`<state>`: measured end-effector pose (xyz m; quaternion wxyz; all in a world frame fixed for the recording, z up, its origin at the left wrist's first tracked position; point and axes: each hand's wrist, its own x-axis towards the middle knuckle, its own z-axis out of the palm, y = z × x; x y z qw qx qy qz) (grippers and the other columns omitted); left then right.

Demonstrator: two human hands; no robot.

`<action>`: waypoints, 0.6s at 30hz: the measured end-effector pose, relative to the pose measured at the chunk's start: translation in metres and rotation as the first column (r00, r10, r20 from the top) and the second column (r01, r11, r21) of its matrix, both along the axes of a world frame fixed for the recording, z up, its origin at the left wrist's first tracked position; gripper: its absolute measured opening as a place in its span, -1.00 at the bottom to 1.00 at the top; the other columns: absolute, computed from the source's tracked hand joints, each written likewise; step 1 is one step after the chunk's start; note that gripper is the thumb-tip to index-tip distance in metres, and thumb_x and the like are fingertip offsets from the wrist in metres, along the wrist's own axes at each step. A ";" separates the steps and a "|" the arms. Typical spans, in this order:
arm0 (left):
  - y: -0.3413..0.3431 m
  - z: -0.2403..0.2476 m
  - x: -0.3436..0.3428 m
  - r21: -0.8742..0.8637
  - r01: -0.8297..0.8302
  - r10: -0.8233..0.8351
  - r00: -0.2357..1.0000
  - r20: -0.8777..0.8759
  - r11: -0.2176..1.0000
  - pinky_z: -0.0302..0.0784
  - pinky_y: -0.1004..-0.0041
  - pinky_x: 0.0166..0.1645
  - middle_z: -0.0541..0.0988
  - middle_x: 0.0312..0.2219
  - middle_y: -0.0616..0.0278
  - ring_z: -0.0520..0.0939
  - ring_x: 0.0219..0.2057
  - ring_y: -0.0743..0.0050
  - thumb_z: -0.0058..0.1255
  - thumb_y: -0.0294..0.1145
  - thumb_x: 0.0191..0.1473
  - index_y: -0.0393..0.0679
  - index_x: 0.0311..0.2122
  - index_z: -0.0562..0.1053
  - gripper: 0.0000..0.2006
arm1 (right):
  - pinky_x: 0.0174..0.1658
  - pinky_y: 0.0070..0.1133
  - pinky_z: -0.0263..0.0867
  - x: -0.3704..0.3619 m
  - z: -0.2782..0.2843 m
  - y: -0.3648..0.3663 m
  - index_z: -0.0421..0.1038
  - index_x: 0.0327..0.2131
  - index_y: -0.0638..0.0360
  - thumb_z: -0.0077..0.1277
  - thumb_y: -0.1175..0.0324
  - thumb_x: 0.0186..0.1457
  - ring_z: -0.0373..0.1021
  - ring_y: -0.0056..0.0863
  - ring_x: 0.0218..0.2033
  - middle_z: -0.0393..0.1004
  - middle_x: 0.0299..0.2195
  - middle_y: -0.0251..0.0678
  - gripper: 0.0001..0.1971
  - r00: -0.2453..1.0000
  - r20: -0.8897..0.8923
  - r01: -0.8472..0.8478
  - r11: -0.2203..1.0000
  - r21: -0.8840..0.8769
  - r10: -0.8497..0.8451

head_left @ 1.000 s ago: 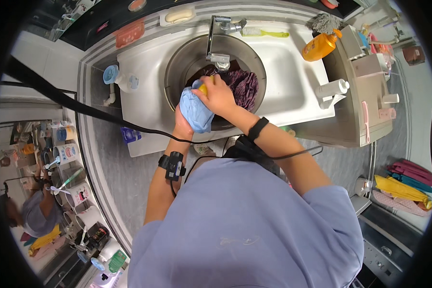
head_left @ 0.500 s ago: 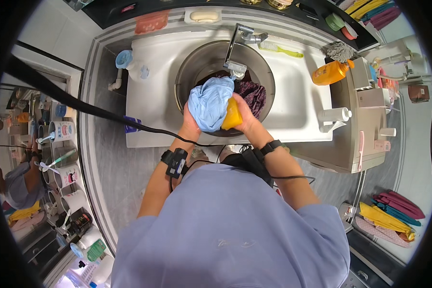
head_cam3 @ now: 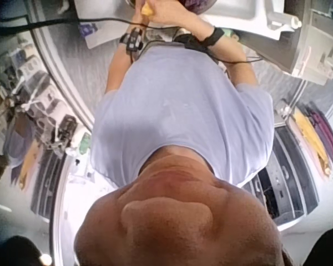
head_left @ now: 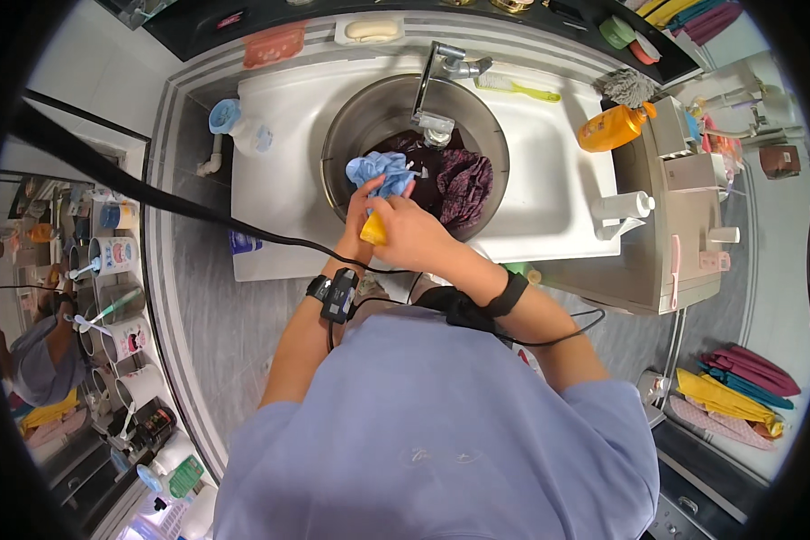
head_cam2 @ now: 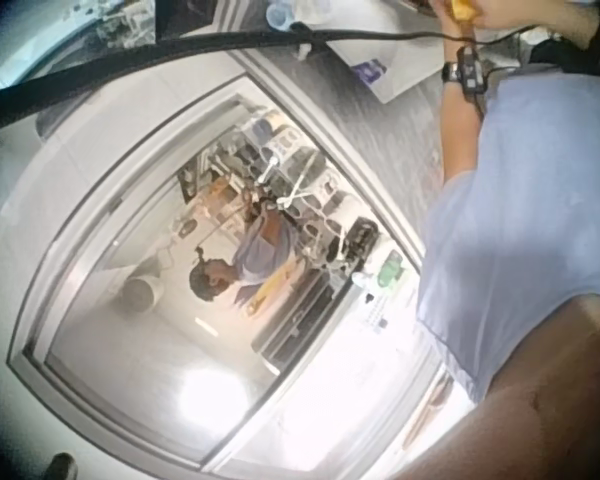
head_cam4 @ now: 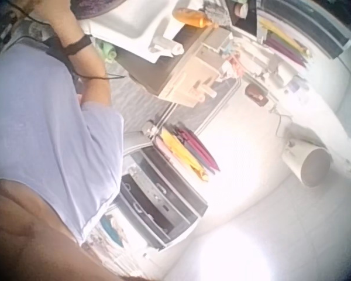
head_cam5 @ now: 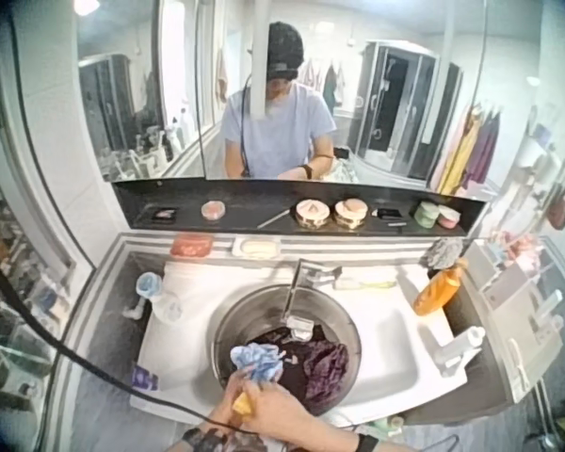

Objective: Wash a small amount of clothing by hand in a sink.

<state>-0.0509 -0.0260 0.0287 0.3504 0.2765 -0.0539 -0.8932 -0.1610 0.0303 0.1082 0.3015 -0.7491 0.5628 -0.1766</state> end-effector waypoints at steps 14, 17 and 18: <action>0.002 -0.013 -0.015 0.015 -0.065 0.066 0.968 -0.242 0.998 0.20 0.16 0.19 0.35 0.07 0.16 0.36 0.10 0.16 -0.37 -0.04 0.21 -0.08 0.13 0.24 -0.53 | -0.36 -0.37 0.28 -0.007 -0.035 -0.071 0.33 -0.21 0.13 0.03 -0.10 -0.07 0.33 -0.23 -0.32 0.29 -0.35 -0.18 -0.48 0.837 -0.274 0.279 0.802 -0.529 -0.473; -0.005 -0.011 -0.005 0.009 -0.089 0.089 0.960 -0.265 0.996 0.18 0.13 0.20 0.33 0.09 0.13 0.33 0.11 0.13 -0.46 -0.06 0.23 -0.08 0.14 0.22 -0.53 | -0.39 -0.37 0.30 -0.002 -0.035 -0.060 0.33 -0.21 0.15 0.03 -0.11 -0.07 0.34 -0.20 -0.34 0.30 -0.36 -0.17 -0.47 0.837 -0.293 0.248 0.798 -0.549 -0.462; -0.006 -0.013 -0.002 0.006 -0.103 0.101 0.965 -0.244 0.995 0.15 0.10 0.21 0.31 0.10 0.10 0.31 0.13 0.10 -0.56 -0.07 0.25 -0.09 0.15 0.21 -0.52 | -0.38 -0.37 0.30 0.004 -0.034 -0.049 0.33 -0.20 0.14 0.02 -0.12 -0.07 0.34 -0.20 -0.34 0.30 -0.35 -0.15 -0.47 0.868 -0.271 0.214 0.806 -0.551 -0.415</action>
